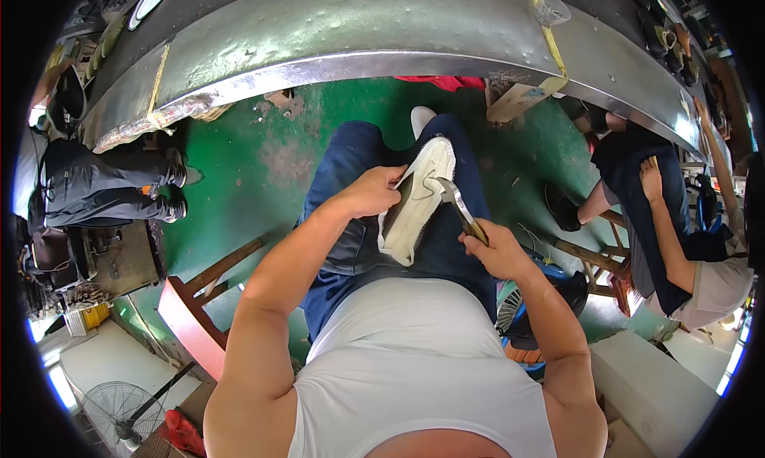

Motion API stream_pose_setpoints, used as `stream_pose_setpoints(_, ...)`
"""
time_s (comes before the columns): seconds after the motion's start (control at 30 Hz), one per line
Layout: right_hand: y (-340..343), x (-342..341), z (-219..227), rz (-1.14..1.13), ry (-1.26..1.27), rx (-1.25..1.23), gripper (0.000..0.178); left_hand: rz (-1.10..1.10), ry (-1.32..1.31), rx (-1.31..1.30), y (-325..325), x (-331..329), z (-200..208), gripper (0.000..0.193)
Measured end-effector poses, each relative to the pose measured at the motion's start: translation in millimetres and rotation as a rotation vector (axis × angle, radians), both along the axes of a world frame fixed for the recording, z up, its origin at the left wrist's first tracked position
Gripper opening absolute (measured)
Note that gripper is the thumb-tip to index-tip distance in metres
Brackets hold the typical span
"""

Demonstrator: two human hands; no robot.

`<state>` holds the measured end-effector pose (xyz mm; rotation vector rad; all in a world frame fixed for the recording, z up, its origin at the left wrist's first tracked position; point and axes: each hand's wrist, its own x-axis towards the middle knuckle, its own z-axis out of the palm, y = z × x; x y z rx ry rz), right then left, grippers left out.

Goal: Using pincers to pull and secure shoe material over a last on a production line.

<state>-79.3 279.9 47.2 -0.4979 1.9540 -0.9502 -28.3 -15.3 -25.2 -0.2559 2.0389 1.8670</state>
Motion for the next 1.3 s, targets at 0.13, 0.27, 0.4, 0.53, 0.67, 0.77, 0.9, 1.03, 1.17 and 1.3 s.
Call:
stream_pose_setpoints(0.13, -10, -12, -4, 0.125, 0.072, -0.090, 0.024, 0.057, 0.188, -0.786, 23, -2, 13, 0.018)
stream_pose_setpoints(0.27, -25, -27, 12, 0.054, -0.378, 0.041, 0.029, 0.169, 0.233, -0.797, 31, 4, 16, 0.023)
stream_pose_setpoints(0.4, -26, -39, 8, -0.041, -0.613, -0.029, 0.036, 0.163, 0.214, -0.850, 39, 5, 29, 0.023)
stream_pose_setpoints(0.53, -34, -53, 23, -0.045, -0.752, 0.005, 0.037, 0.108, 0.280, -0.912, 46, 6, 36, 0.024)
stream_pose_setpoints(0.67, -42, -81, 38, -0.031, -0.815, 0.136, 0.029, -0.029, 0.222, -0.886, 53, 6, 56, 0.027)
stream_pose_setpoints(0.77, -58, -94, 56, 0.360, -0.335, 0.419, 0.027, 0.253, 0.250, -0.673, 47, -6, 47, 0.032)
stream_pose_setpoints(0.9, -74, -81, 44, 0.614, 0.281, 0.386, 0.026, 0.565, -0.197, 0.116, 51, -17, -33, 0.043)
stream_pose_setpoints(1.03, -74, -50, 10, 0.401, 0.250, 0.228, 0.028, 0.511, -0.238, 0.896, 28, 10, -23, 0.049)
stream_pose_setpoints(1.17, -74, -21, -15, 0.160, 0.286, 0.146, 0.027, 0.487, -0.188, 0.742, 22, -1, -17, 0.060)
stream_pose_setpoints(1.3, -72, -36, 9, 0.108, -0.084, 0.251, 0.025, 0.488, -0.209, 0.653, 26, -3, -15, 0.069)
